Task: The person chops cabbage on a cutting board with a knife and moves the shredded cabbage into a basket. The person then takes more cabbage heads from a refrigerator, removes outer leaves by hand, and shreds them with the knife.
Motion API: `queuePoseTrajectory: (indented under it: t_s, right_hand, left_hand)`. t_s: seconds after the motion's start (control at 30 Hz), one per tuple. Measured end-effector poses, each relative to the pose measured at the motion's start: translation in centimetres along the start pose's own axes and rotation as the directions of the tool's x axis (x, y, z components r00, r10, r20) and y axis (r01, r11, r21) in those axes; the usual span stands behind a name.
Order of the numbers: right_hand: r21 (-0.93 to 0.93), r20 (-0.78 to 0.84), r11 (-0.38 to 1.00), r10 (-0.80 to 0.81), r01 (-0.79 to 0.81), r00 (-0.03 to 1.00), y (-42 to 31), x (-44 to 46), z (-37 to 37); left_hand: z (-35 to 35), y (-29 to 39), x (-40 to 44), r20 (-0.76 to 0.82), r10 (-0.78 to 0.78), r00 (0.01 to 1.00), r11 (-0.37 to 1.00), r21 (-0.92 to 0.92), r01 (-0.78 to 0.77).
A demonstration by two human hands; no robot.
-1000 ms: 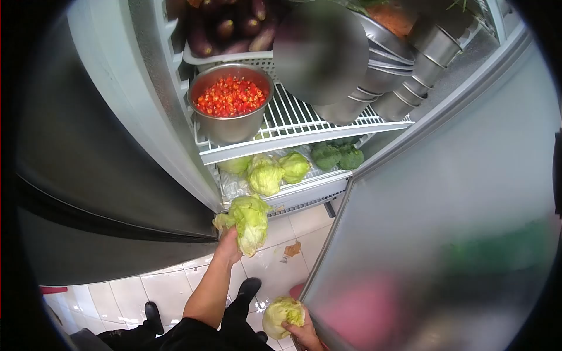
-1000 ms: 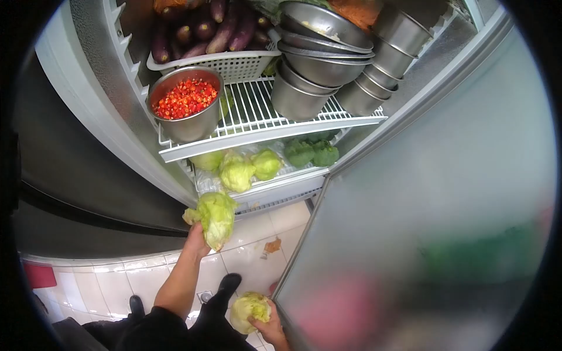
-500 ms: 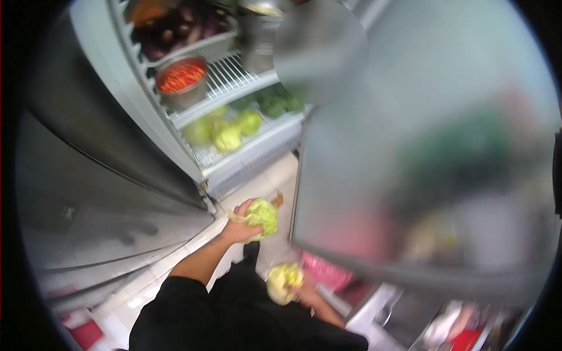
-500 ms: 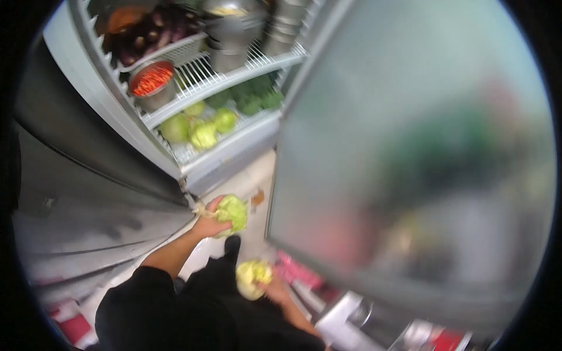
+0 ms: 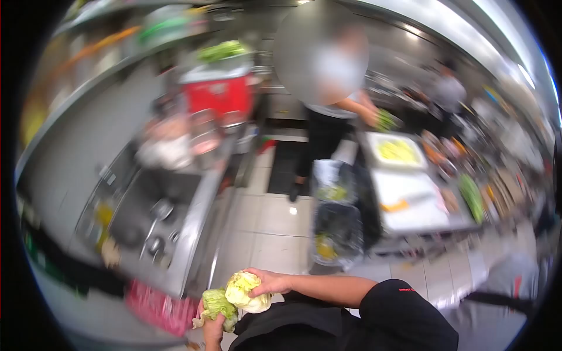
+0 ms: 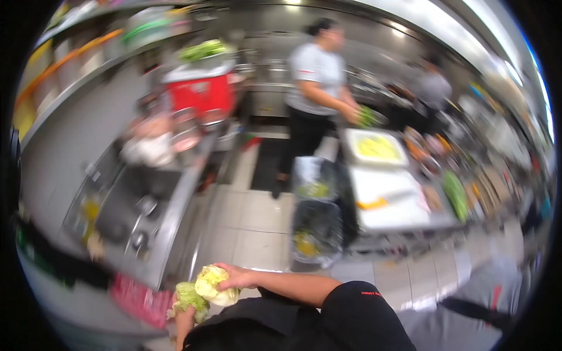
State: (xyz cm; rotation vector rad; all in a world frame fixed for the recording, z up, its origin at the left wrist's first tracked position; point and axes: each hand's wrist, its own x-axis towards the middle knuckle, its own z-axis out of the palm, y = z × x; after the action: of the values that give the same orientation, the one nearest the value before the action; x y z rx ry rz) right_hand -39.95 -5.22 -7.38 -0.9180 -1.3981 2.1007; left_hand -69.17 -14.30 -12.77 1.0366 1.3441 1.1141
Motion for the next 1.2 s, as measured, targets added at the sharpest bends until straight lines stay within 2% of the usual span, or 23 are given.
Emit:
queuePoseTrajectory:
  t_s: [0.1,0.13,0.23,0.27,0.37,0.47,0.57,0.63,0.67,0.7,0.8,0.83,0.9,0.97,1.0,1.07,1.1,1.13,1.17,1.2]
  right_hand:
    - [0.193,-0.286,0.964,-0.122,0.182,0.950,-0.7,-9.0,-4.1]
    - [0.178,-0.380,0.950,-0.173,0.255,0.908,-1.2,-11.9,-4.6]
    - [0.323,-0.542,0.799,-0.284,0.508,0.791,0.4,-16.6,-7.7]
    - [0.315,-0.589,0.763,-0.309,0.564,0.747,0.4,-18.4,-8.7]
    - [0.258,-0.767,0.772,-0.203,0.581,0.609,0.8,-22.6,-11.5]
    - [0.229,-0.868,0.718,-0.156,0.657,0.472,1.6,-28.3,-13.2]
    - [0.148,-0.946,0.734,-0.091,0.663,0.312,1.9,-34.2,-13.7]
    - [0.128,-0.970,0.698,-0.059,0.705,0.234,2.2,-37.7,-13.9]
    - [0.113,-0.977,0.671,-0.061,0.733,0.206,2.7,-39.3,-14.0]
    - [0.093,-0.983,0.639,-0.064,0.764,0.173,3.3,-40.9,-14.2]
    - [0.026,-0.997,0.616,-0.046,0.787,0.069,4.1,-44.8,-15.4]
    - [0.009,-0.999,0.625,-0.035,0.781,0.040,4.3,-46.1,-16.0]
    - [-0.075,-0.994,0.732,0.001,0.677,-0.111,4.9,-48.5,-18.0]
    - [-0.110,-0.977,0.840,0.008,0.531,-0.215,5.9,-51.5,-21.3]
    - [-0.095,-0.972,0.888,0.014,0.449,-0.234,5.7,-53.2,-23.3]
    - [-0.043,-0.962,0.956,0.039,0.291,-0.270,5.1,-56.0,-26.5]
    - [-0.004,-0.966,0.982,0.045,0.187,-0.254,3.9,-57.0,-27.7]
    - [0.033,-0.971,0.997,0.050,0.076,-0.235,2.2,-58.1,-28.9]
    - [0.062,-0.975,0.997,0.051,-0.045,-0.216,0.9,-59.1,-30.5]
    - [0.065,-0.980,0.957,0.009,-0.282,-0.198,0.5,-60.1,-32.1]
  left_hand:
    - [9.3,5.0,3.8,0.315,-0.013,0.949,1.000,-0.009,0.017]
    - [12.6,6.8,4.3,0.400,-0.029,0.916,0.999,-0.010,0.036]
    - [18.4,7.5,7.9,0.576,-0.052,0.815,0.993,0.118,-0.020]
    - [20.5,7.6,8.9,0.621,-0.060,0.781,0.988,0.147,-0.041]
    - [26.0,8.4,11.9,0.724,-0.176,0.666,0.972,0.235,0.001]
    - [31.8,8.4,15.9,0.841,-0.231,0.489,0.969,0.244,0.038]
    - [40.9,11.7,18.5,0.931,-0.173,0.322,0.972,0.215,-0.096]
    - [47.9,15.8,17.8,0.974,-0.104,0.201,0.981,0.134,-0.141]
    - [51.7,16.8,17.7,0.989,-0.049,0.142,0.968,0.082,-0.239]
    - [55.5,17.7,17.4,0.993,-0.071,0.098,0.974,0.091,-0.210]
    - [66.5,20.4,15.0,0.998,-0.008,0.066,0.915,0.034,-0.401]
    - [70.5,19.3,15.1,0.997,0.035,0.070,0.880,0.002,-0.474]
    - [76.2,19.7,13.4,0.996,0.083,0.043,0.843,-0.048,-0.536]
    - [80.4,17.5,12.4,0.984,0.170,0.053,0.848,-0.119,-0.516]
    - [82.7,16.7,12.2,0.974,0.218,0.057,0.842,-0.158,-0.515]
    - [85.5,15.0,11.8,0.966,0.246,0.084,0.768,-0.142,-0.624]
    - [86.4,14.5,11.7,0.960,0.260,0.099,0.728,-0.128,-0.674]
    - [86.9,14.8,11.3,0.954,0.295,0.048,0.633,-0.157,-0.758]
    - [87.6,14.8,11.2,0.959,0.279,0.057,0.640,-0.141,-0.755]
    - [88.2,14.7,11.1,0.962,0.265,0.069,0.648,-0.124,-0.752]
